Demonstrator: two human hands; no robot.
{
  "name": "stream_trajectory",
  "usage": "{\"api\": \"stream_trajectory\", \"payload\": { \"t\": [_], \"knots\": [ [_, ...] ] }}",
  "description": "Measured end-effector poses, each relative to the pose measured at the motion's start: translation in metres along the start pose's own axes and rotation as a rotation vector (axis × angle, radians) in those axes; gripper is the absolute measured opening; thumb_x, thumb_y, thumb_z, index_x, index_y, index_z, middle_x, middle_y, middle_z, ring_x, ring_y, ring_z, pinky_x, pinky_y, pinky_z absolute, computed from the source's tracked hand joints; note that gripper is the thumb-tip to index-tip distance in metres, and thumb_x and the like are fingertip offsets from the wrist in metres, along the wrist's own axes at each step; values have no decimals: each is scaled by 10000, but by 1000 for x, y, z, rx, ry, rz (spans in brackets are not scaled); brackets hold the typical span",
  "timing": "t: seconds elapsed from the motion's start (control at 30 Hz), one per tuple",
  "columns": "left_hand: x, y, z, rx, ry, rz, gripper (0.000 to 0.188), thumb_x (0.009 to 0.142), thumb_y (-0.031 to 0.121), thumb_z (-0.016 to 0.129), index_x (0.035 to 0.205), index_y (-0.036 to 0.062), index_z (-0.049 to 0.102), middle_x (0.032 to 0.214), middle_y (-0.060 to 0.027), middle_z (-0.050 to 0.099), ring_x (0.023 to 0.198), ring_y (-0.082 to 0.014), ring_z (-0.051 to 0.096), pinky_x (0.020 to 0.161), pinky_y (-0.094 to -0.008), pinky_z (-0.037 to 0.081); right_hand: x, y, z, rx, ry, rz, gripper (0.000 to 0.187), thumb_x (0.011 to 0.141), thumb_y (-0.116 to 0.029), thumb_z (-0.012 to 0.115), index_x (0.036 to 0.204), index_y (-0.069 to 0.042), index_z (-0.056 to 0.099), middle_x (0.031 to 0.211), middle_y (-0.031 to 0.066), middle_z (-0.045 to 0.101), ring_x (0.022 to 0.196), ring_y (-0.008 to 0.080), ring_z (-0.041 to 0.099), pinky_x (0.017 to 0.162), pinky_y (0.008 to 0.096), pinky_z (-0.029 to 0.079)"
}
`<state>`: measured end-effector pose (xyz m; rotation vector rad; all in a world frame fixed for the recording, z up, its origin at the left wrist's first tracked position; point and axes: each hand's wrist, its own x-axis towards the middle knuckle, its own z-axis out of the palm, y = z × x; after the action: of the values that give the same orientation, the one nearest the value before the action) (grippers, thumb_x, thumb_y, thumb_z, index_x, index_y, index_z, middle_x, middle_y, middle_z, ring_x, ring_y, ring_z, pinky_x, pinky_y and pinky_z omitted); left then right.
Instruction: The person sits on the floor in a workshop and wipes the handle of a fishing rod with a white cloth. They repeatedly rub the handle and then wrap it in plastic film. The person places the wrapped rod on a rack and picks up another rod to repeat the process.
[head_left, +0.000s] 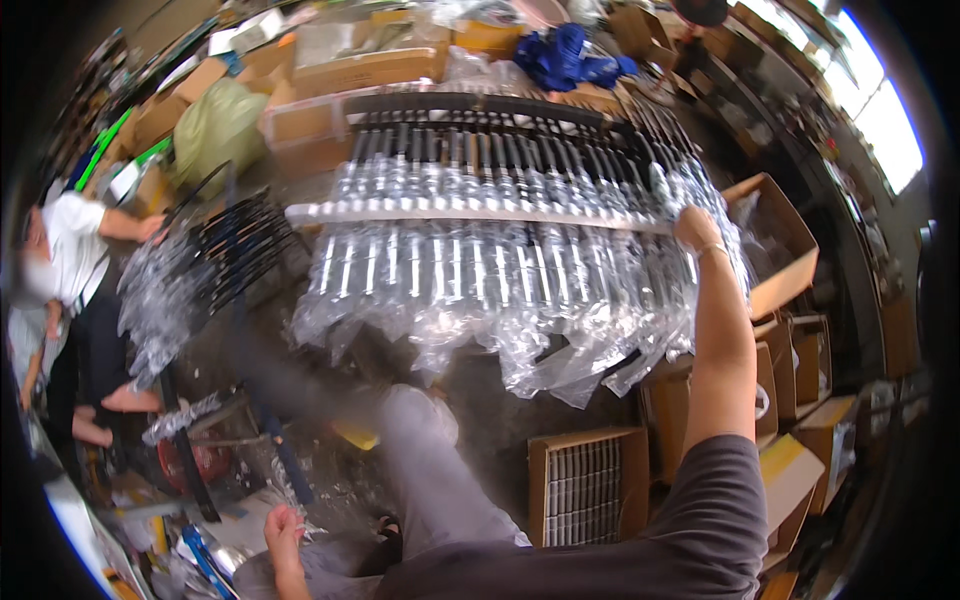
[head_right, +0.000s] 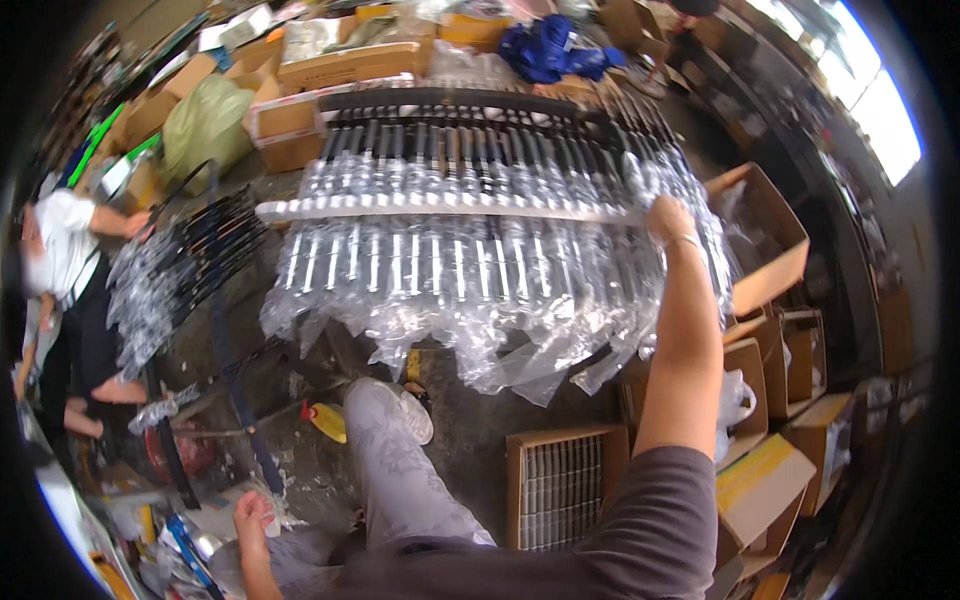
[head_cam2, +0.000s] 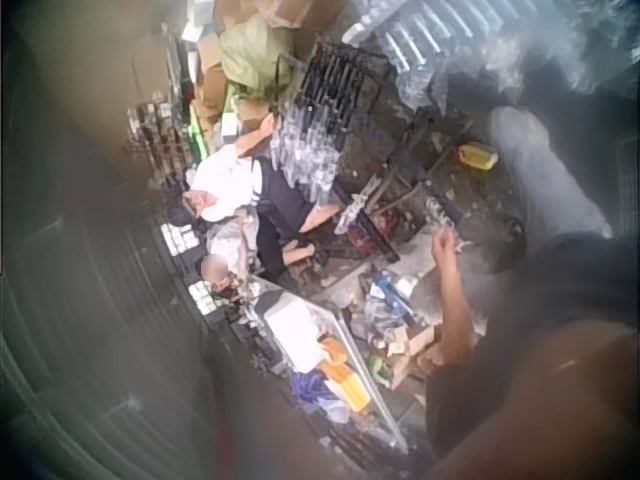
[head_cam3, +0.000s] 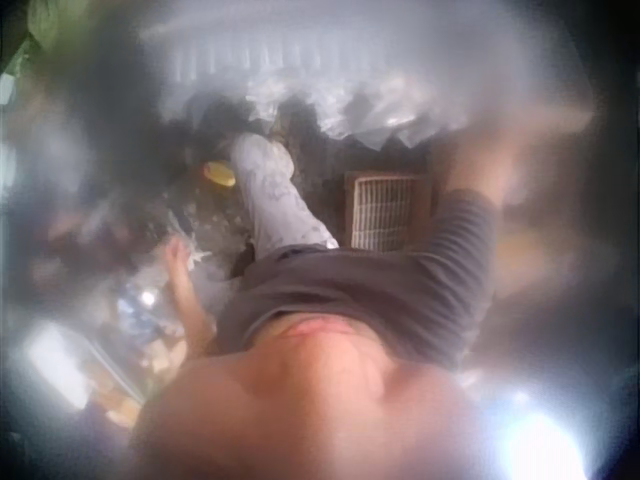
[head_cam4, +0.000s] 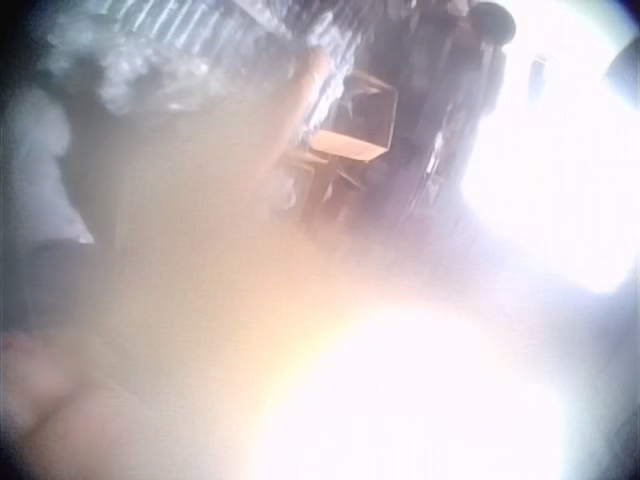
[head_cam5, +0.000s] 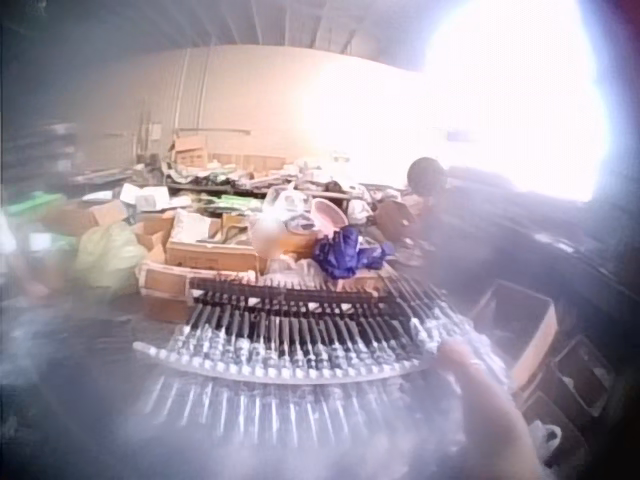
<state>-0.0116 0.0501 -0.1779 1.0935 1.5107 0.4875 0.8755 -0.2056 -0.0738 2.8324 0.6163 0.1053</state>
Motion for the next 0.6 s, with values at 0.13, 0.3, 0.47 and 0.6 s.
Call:
{"api": "stream_trajectory", "payload": {
  "t": [0.13, 0.3, 0.47, 0.6],
  "knots": [
    [-18, -22, -13, -40, 24, 72, 259, 874, 130, 627, 1107, 45, 552, 926, -27, 614, 823, -102, 577, 663, -232, 468, -3, -19, 11, 182, 5, -16, 466, 805, -396, 624, 1040, 6, 600, 1023, 238, 626, 961, 394, 605, 789, 459, 493],
    [-19, -13, -29, 120, 180, 344, 335, 845, 134, 676, 1133, 33, 537, 1010, -41, 611, 913, -127, 585, 749, -279, 494, -2, 4, 31, 106, 272, -50, 352, 878, -246, 497, 1118, -3, 584, 1082, 219, 616, 1015, 394, 578, 837, 480, 468],
    [-72, -13, -69, 445, 582, 561, 388, 797, 106, 690, 1144, 40, 530, 1021, -107, 615, 933, -229, 612, 774, -340, 497, 3, -47, -20, 281, 530, -273, 269, 895, -214, 488, 1017, 7, 580, 929, 261, 613, 858, 434, 578, 705, 503, 421],
    [-90, -43, -92, 635, 731, 522, 427, 796, 159, 671, 1182, 61, 518, 1078, -151, 576, 1006, -340, 557, 850, -428, 451, -50, -127, -82, 545, 335, -401, 271, 894, -239, 504, 945, 13, 587, 811, 219, 608, 701, 372, 540, 677, 436, 439]
  ]
}}
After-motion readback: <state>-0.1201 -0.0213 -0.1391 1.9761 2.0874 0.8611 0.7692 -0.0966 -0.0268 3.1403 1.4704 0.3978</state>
